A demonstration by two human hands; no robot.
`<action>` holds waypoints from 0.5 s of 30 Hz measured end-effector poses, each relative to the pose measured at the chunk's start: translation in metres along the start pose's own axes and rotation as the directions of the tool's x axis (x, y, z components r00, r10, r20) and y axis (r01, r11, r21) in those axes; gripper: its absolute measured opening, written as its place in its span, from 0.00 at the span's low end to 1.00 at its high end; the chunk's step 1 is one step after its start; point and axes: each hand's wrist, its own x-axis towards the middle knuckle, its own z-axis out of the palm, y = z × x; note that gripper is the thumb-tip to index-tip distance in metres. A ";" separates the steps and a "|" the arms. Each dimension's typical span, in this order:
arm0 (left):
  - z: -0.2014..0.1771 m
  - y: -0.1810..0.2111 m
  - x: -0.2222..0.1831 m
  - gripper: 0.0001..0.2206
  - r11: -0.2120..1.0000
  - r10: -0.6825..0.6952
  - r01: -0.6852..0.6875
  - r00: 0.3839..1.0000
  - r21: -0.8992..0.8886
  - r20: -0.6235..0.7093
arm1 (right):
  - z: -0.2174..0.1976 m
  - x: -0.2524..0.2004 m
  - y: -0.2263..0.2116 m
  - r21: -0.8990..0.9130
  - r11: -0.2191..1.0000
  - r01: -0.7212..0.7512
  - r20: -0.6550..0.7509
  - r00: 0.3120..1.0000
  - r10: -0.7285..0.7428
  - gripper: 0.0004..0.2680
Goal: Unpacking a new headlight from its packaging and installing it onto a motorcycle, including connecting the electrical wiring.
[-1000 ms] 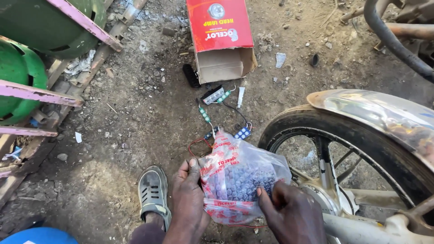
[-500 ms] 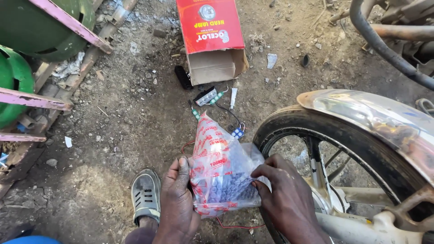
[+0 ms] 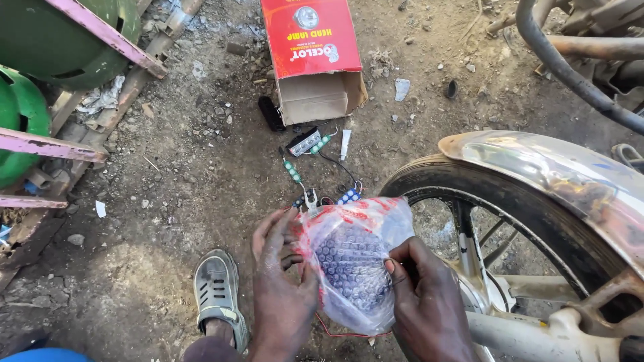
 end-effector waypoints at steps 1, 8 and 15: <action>0.002 0.003 -0.002 0.42 1.000 0.000 0.001 1.000 -0.016 0.020 | 0.002 0.002 0.006 0.115 0.991 0.072 -0.015 0.997 -0.071 0.06; 0.006 -0.018 -0.001 0.37 0.811 -0.540 0.462 0.827 0.360 0.156 | 0.009 -0.001 0.003 0.482 0.875 0.037 -0.203 0.977 0.070 0.05; 0.005 0.014 0.002 0.21 0.456 -0.710 0.755 0.628 -0.471 0.319 | -0.008 -0.008 0.025 0.915 0.404 -0.011 0.035 0.998 -0.052 0.06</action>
